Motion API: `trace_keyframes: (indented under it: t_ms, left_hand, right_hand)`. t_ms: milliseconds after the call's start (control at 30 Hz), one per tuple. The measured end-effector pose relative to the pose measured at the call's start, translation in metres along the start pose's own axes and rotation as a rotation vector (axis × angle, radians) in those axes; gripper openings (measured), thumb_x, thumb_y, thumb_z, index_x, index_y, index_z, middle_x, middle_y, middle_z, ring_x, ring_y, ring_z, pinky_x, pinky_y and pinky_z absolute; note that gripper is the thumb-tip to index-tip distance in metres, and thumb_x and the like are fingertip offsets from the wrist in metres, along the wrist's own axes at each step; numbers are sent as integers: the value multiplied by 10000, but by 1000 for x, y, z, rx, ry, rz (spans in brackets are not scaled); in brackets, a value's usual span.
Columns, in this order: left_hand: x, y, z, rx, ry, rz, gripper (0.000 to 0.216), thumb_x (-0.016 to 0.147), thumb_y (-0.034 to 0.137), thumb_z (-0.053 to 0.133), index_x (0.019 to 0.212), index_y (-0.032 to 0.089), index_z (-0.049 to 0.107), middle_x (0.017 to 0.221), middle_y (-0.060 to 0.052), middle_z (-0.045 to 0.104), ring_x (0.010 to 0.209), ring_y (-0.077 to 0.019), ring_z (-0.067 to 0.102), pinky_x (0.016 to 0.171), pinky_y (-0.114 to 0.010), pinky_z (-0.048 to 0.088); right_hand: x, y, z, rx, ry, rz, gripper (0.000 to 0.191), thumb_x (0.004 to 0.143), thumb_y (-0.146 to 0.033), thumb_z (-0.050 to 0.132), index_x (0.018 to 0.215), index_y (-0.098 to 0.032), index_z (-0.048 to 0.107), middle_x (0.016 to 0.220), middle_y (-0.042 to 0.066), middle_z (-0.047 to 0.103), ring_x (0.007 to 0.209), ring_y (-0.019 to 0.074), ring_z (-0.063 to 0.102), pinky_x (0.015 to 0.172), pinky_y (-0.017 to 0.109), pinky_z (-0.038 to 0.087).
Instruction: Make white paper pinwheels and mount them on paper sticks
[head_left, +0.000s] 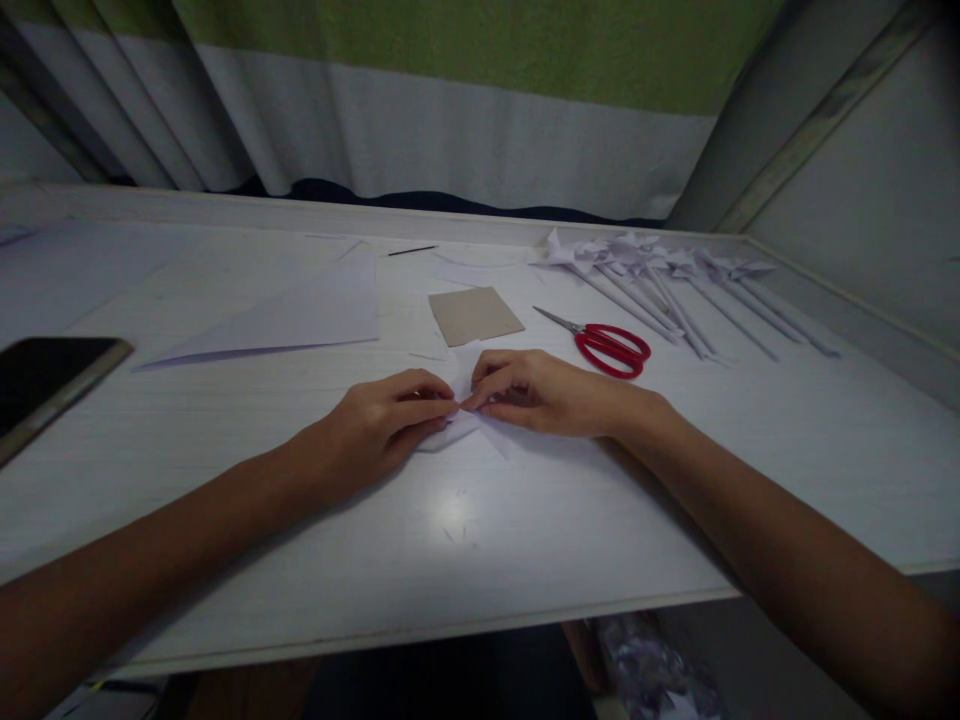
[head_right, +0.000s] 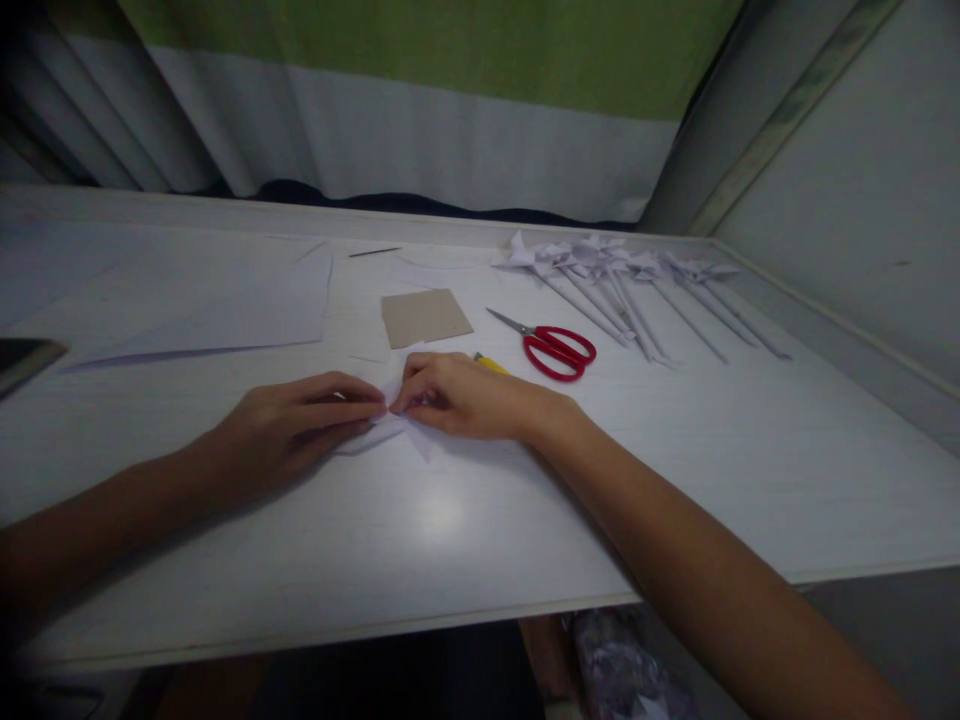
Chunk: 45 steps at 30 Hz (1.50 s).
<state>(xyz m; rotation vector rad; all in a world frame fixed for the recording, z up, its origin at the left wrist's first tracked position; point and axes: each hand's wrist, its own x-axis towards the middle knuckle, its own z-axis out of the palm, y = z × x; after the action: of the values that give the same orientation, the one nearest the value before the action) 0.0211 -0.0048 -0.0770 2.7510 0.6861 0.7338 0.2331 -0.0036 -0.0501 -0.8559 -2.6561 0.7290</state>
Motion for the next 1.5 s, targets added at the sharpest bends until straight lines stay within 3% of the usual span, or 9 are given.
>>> trace_keyframes:
  t_ms: [300,633,1100,1267,1500]
  left_hand:
    - [-1,5,3,25,10,-35,236,830,199,407,906,143,623,942,-81,582,823,-123,548,720,-227,464]
    - [1,4,4,132,-27,33,260,848,199,362,897,132,608,909,-97,561,791,-133,531,664,-229,460]
    - [5,10,7,157,24,0,301,853,200,337,818,115,624,852,-91,561,740,-129,522,644,-230,454]
    - [4,14,5,118,-23,-3,275,842,172,351,900,94,609,931,-116,539,779,-135,510,695,-242,448]
    - [3,18,-7,138,-212,-10,311,838,202,328,1065,119,524,1038,-110,504,917,-193,460,815,-349,391]
  right_hand:
    - [1,-1,-1,-20,-7,16,203,766,-109,470,919,-152,596,888,47,541,764,104,494,715,232,387]
    - [2,-2,0,-49,6,23,187,795,-147,444,918,-138,585,895,56,548,780,109,497,720,236,377]
    - [2,-2,2,-113,39,43,181,770,-156,492,926,-147,583,838,39,566,746,111,488,724,242,367]
    - [1,-2,2,-128,38,14,190,782,-154,471,938,-145,579,860,48,568,761,114,502,722,242,381]
    - [-3,-10,-2,-284,-50,-61,236,805,-135,406,949,-144,592,908,75,555,813,138,522,752,263,402]
